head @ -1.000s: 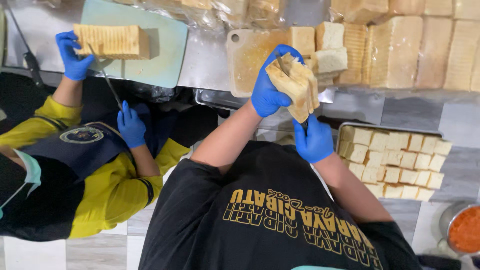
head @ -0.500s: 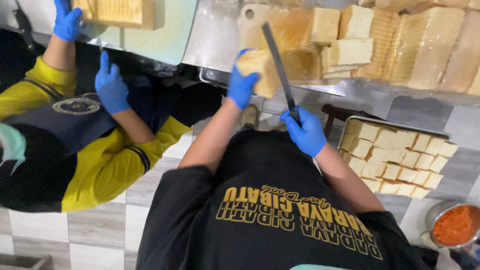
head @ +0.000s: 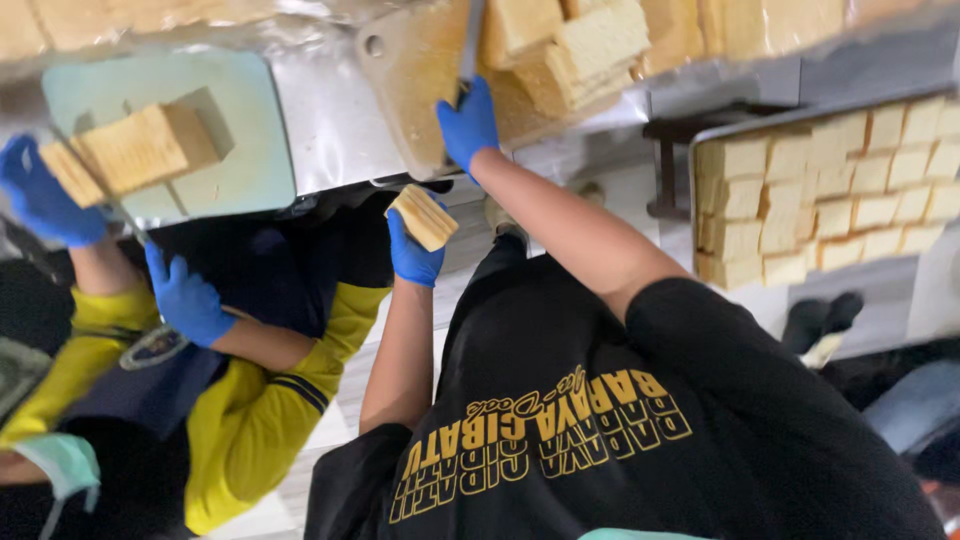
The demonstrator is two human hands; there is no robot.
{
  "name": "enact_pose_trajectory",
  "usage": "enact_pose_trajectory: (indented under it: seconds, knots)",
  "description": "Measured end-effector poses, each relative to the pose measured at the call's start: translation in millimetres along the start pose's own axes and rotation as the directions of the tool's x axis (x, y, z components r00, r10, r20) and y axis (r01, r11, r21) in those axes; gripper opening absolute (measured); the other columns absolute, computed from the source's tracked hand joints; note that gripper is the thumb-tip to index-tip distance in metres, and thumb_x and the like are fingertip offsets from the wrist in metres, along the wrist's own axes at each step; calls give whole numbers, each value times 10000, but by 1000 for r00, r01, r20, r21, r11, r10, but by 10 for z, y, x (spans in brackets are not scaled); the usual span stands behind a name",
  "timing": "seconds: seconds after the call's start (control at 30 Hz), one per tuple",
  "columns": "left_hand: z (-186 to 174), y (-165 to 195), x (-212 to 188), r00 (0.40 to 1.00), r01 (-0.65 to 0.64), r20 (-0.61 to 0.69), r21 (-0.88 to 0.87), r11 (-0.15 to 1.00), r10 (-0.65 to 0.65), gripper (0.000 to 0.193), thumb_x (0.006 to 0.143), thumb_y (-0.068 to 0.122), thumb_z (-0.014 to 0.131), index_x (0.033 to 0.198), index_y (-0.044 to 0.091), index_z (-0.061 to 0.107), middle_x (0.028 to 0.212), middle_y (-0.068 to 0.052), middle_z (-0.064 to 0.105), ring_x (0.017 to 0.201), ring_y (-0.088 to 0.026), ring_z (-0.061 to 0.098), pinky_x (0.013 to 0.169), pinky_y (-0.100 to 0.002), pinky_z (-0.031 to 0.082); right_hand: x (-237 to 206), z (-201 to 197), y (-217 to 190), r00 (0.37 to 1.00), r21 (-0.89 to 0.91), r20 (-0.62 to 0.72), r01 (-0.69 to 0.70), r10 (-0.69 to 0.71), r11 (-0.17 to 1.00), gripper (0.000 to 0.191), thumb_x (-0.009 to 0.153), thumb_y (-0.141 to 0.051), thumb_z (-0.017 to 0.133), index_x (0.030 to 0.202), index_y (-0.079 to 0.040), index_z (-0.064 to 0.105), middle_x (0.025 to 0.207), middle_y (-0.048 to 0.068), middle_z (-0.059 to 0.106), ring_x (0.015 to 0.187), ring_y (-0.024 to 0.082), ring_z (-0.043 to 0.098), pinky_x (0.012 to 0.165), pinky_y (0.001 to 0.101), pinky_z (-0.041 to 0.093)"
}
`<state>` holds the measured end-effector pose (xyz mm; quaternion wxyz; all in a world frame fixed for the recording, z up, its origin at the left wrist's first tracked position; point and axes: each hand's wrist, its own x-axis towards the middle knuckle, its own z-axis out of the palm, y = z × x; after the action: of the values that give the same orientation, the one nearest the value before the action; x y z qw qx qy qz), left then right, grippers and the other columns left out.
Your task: The person slices loaves of sponge cake into smaller rectangular pieces using a long knife, then arranges the cut pieces onto trays and stacks the finished trays. A coworker beside them slices cake on a cutting board at the same time.
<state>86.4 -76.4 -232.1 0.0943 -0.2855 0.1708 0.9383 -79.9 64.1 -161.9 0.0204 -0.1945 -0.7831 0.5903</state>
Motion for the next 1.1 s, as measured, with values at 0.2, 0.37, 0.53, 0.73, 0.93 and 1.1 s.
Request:
enact_pose_trajectory:
  seconds: [0.2, 0.37, 0.53, 0.73, 0.93, 1.1]
  knots:
    - [218, 34, 269, 997, -57, 76, 353, 934, 32, 635, 1014, 477, 567, 1501, 87, 447, 1487, -123, 554, 1353, -322, 544, 1178, -475, 408, -188, -984, -309, 821, -410, 295, 570, -488, 712, 715, 952, -318, 787, 1485, -62, 385, 1390, 215, 504, 1329, 390, 501, 1112, 490, 406]
    - [355, 101, 524, 983, 101, 121, 285, 953, -140, 612, 1058, 555, 480, 1492, 125, 451, 1419, -93, 558, 1306, -306, 548, 1121, -515, 438, 415, -2244, -626, 722, -570, 556, 692, -411, 443, 1021, 765, -350, 844, 1601, -133, 301, 1575, 175, 423, 1332, 381, 491, 989, 513, 410]
    - [554, -150, 546, 981, 118, 56, 590, 798, -186, 640, 1046, 570, 491, 1525, 145, 465, 1496, -52, 548, 1385, -261, 537, 1192, -466, 442, 987, -2482, -583, 679, -713, 575, 690, -457, 129, 825, 813, -214, 734, 1565, -187, 396, 1401, 152, 569, 1309, 377, 535, 1055, 522, 395]
    - [968, -497, 570, 964, 80, 132, 683, 726, -230, 757, 980, 661, 500, 1513, 124, 477, 1480, -79, 573, 1376, -279, 553, 1182, -467, 446, 869, -2687, -460, 643, -666, 509, 716, -572, 212, 180, 928, -184, 670, 1106, -174, 690, 1198, 98, 681, 1163, 341, 618, 1004, 533, 449]
    - [1511, -720, 628, 930, 94, 196, 692, 716, -311, 774, 1025, 719, 452, 1509, 116, 492, 1391, -101, 571, 1294, -312, 537, 1144, -517, 422, 784, -2969, -532, 620, -610, 477, 744, -623, 273, 271, 868, -195, 671, 1136, -158, 693, 1046, 73, 707, 1040, 342, 650, 823, 515, 503]
    - [1712, -993, 607, 951, -67, 249, 748, 661, -185, 770, 982, 717, 410, 1523, 170, 449, 1478, -97, 534, 1393, -293, 493, 1221, -500, 370, 758, -3182, -640, 700, -603, 617, 715, -361, 354, 295, 877, -156, 720, 1169, -171, 681, 1178, 95, 706, 1168, 358, 644, 913, 498, 522]
